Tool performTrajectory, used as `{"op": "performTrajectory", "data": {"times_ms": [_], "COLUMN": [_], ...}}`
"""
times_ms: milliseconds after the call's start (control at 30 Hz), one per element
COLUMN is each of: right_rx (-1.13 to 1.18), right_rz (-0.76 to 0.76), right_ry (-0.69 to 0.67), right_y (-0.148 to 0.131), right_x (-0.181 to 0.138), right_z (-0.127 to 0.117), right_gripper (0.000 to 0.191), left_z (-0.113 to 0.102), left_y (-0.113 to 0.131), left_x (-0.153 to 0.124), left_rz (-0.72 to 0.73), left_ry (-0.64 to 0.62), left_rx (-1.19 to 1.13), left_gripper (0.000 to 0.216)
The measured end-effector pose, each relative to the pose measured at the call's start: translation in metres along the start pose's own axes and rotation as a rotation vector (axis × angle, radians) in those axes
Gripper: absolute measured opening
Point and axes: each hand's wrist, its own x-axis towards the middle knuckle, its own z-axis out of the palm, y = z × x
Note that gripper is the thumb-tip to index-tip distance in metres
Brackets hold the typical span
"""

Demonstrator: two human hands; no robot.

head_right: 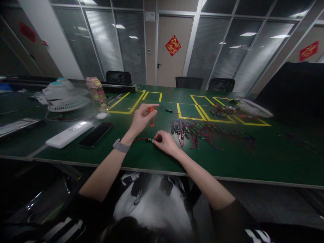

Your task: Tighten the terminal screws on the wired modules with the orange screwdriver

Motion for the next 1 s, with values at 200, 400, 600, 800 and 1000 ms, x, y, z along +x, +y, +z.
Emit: {"op": "performTrajectory", "data": {"times_ms": [200, 400, 600, 800, 1000], "right_rx": [0.011, -0.002, 0.001, -0.002, -0.013], "right_rz": [0.021, 0.012, 0.007, 0.015, 0.016], "right_ry": [-0.009, -0.004, -0.009, -0.017, -0.021], "right_y": [-0.0005, -0.0006, 0.0003, -0.0008, -0.0039], "right_x": [0.0001, 0.0, 0.0002, 0.0003, 0.0], "right_z": [-0.0001, -0.0003, -0.0001, -0.0006, -0.0022], "right_gripper": [0.011, 0.01, 0.011, 0.01, 0.008], "left_z": [0.001, 0.0002, 0.0011, 0.0019, 0.0003], "left_y": [0.0026, 0.0012, 0.001, 0.0014, -0.0029], "left_x": [0.0016, -0.0012, 0.0009, -0.0003, 0.0024], "left_rz": [-0.124, -0.014, -0.072, -0.081, -0.08], "left_ry": [-0.118, -0.038, -0.087, -0.044, -0.014], "left_rx": [-0.222, -0.045, -0.19, -0.12, -0.075], "left_gripper": [0.033, 0.028, 0.029, 0.031, 0.027]}}
